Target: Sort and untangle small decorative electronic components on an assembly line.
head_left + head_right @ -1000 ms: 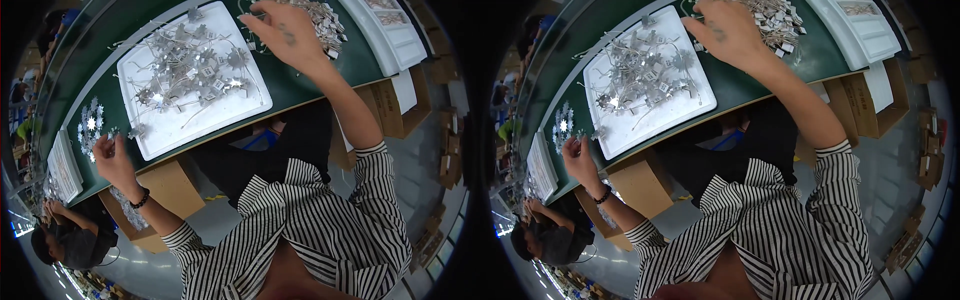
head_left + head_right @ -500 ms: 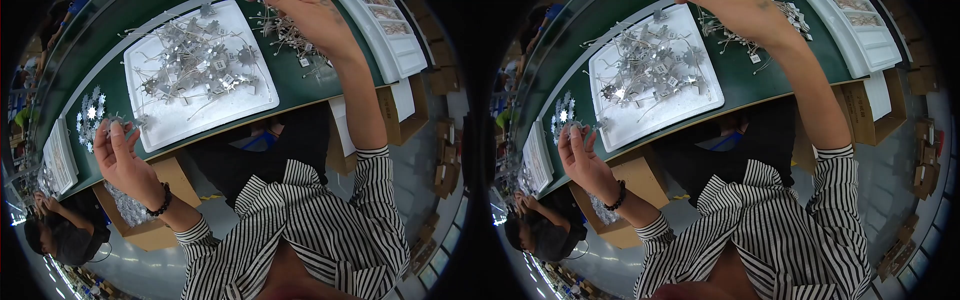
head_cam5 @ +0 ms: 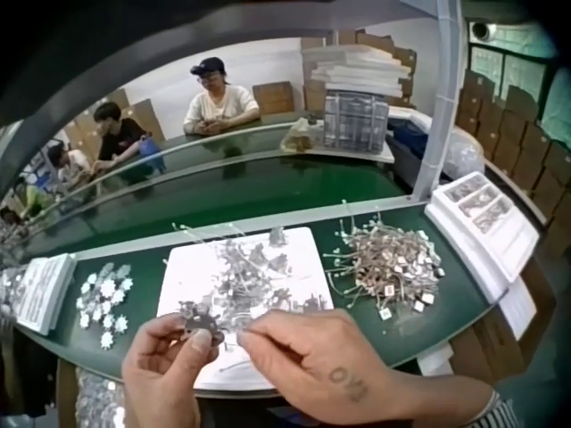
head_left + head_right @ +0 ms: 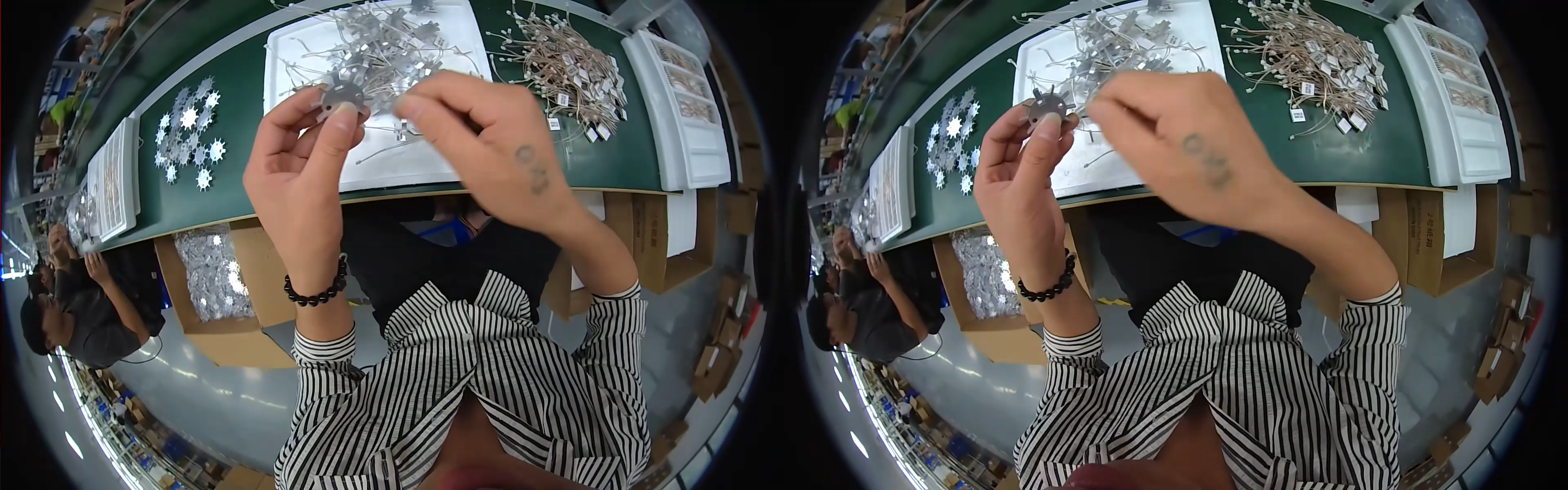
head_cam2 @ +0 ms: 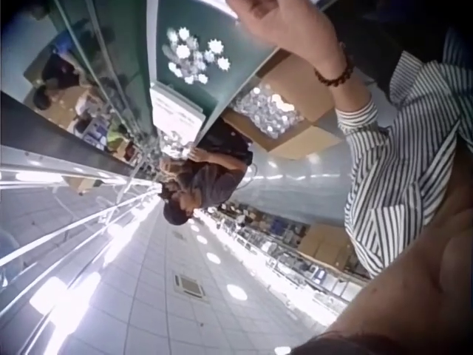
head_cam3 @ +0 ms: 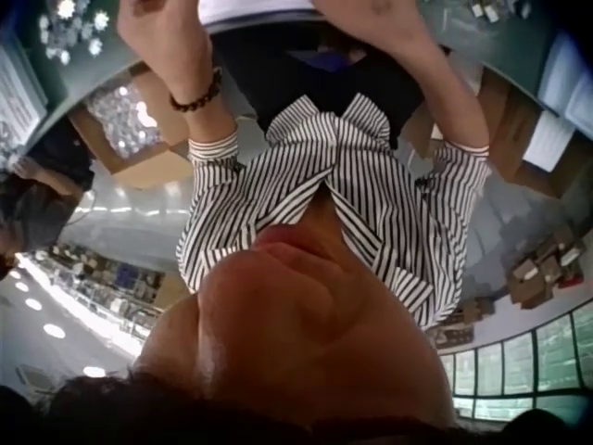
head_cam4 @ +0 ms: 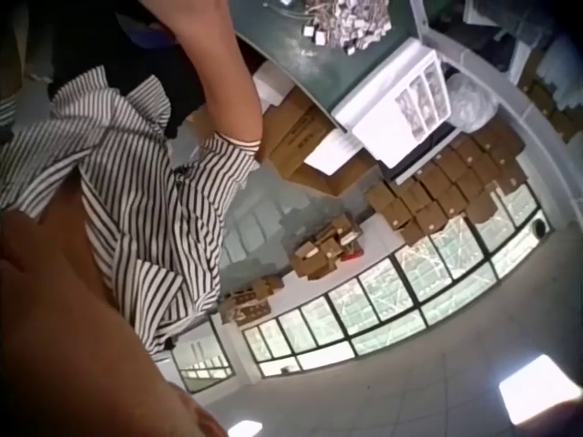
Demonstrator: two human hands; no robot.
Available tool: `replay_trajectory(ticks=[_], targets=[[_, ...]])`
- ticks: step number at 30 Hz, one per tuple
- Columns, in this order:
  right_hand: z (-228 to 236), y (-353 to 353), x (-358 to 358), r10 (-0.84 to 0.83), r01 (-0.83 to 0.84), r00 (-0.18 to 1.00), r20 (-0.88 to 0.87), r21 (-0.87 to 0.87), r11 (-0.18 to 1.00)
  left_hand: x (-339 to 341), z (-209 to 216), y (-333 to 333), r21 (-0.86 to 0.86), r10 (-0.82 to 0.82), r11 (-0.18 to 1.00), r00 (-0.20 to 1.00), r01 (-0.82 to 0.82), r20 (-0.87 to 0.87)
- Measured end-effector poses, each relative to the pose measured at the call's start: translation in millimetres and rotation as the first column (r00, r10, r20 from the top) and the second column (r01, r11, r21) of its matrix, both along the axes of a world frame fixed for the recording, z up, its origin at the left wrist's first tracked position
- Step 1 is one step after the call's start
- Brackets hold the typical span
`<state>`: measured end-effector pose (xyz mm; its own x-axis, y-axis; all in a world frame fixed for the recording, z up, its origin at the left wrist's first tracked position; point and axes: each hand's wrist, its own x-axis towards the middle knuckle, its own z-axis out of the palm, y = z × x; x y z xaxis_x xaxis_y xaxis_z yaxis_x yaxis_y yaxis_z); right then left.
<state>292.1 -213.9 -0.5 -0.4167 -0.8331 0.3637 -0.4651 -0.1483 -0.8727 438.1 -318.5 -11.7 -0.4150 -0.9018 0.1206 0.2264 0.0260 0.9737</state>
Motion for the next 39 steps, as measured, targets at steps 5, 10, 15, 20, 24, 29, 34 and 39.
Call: replay_trajectory(ticks=[5,10,15,20,24,29,34,39], targets=[[13,-7,18,0.052,-0.059,0.996,0.077,0.079,0.995,6,3,10,-0.19,0.06,0.981,0.993,-0.04,0.098],[11,-15,16,0.179,-0.226,0.945,0.274,0.148,0.963,9,-4,12,-0.245,0.057,0.969,0.992,-0.029,0.109],[15,-19,12,0.21,-0.286,0.905,0.369,0.163,0.944,13,-4,12,-0.223,0.012,0.975,0.994,0.014,0.113],[20,-20,11,0.183,-0.318,0.853,0.49,0.208,0.925,18,-9,7,-0.317,0.06,0.949,0.983,-0.002,0.172],[9,-22,17,0.21,-0.31,0.864,0.458,0.155,0.938,18,-9,8,-0.315,0.017,0.949,0.991,0.027,0.135],[6,-15,22,0.221,-0.324,0.868,0.444,0.169,0.931,22,-7,4,-0.106,-0.035,0.994,0.999,0.037,0.021],[1,-12,19,0.24,-0.355,0.864,0.443,0.197,0.914,34,-7,-5,0.083,-0.178,0.98,0.984,0.179,-0.023],[3,-10,26,0.192,-0.323,0.862,0.469,0.216,0.921,44,-7,-13,0.117,-0.29,0.95,0.957,0.289,-0.008]])
